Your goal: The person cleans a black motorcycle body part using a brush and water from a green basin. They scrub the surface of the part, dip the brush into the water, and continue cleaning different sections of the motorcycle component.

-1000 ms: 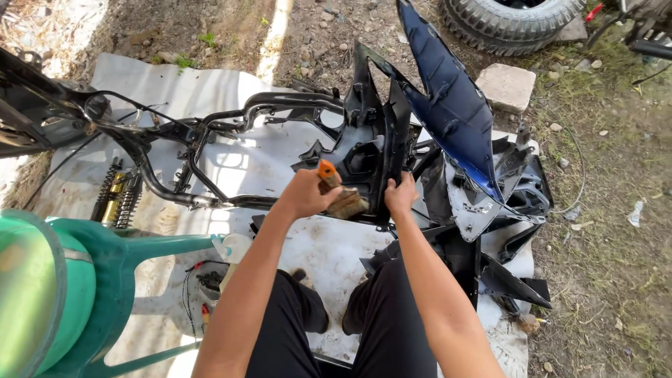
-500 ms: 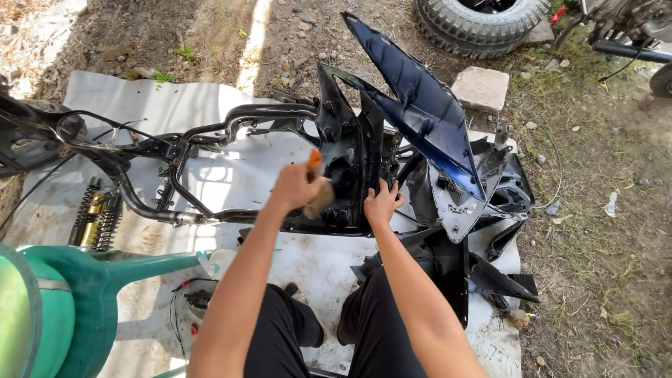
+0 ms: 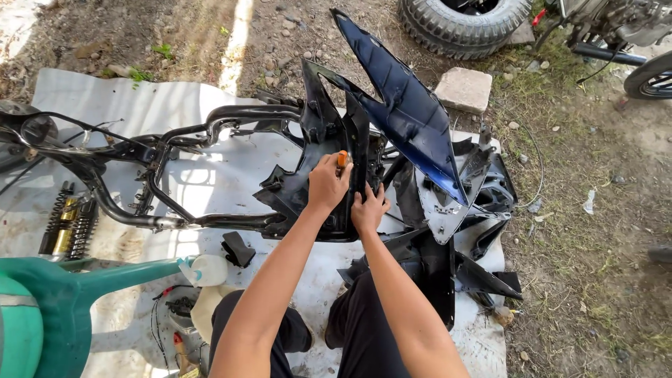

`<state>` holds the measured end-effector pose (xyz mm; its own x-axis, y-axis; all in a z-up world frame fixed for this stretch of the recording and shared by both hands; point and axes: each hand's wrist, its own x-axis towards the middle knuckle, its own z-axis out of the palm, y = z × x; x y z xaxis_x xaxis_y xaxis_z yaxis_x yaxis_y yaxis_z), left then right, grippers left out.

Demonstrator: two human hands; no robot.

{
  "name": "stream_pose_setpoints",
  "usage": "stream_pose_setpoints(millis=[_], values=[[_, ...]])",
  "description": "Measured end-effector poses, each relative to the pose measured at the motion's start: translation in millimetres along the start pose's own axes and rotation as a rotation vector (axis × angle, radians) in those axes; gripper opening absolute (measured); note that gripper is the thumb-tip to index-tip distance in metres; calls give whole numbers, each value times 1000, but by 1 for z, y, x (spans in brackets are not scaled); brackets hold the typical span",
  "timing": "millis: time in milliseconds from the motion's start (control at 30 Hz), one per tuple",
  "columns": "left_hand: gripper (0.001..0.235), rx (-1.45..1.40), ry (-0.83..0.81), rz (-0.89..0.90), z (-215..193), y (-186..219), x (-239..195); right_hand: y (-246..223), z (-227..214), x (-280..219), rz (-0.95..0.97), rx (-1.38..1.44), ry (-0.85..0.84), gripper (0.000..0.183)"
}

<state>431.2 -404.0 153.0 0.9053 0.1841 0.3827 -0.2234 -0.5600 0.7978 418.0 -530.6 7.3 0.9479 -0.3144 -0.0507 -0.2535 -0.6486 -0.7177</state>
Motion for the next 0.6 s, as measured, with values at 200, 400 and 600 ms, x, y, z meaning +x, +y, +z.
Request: stream_pose_setpoints(millis=[200,400,600], values=[[22,88,-151,-109,-9,-8,-3,-3,-6,-3,2,22,-8,39],[28,144,-573,-234,-26,-5,8,9,3,0,-50,71,82,35],[23,119,-192,-100,1,0,20,18,6,3,-32,114,61,38]])
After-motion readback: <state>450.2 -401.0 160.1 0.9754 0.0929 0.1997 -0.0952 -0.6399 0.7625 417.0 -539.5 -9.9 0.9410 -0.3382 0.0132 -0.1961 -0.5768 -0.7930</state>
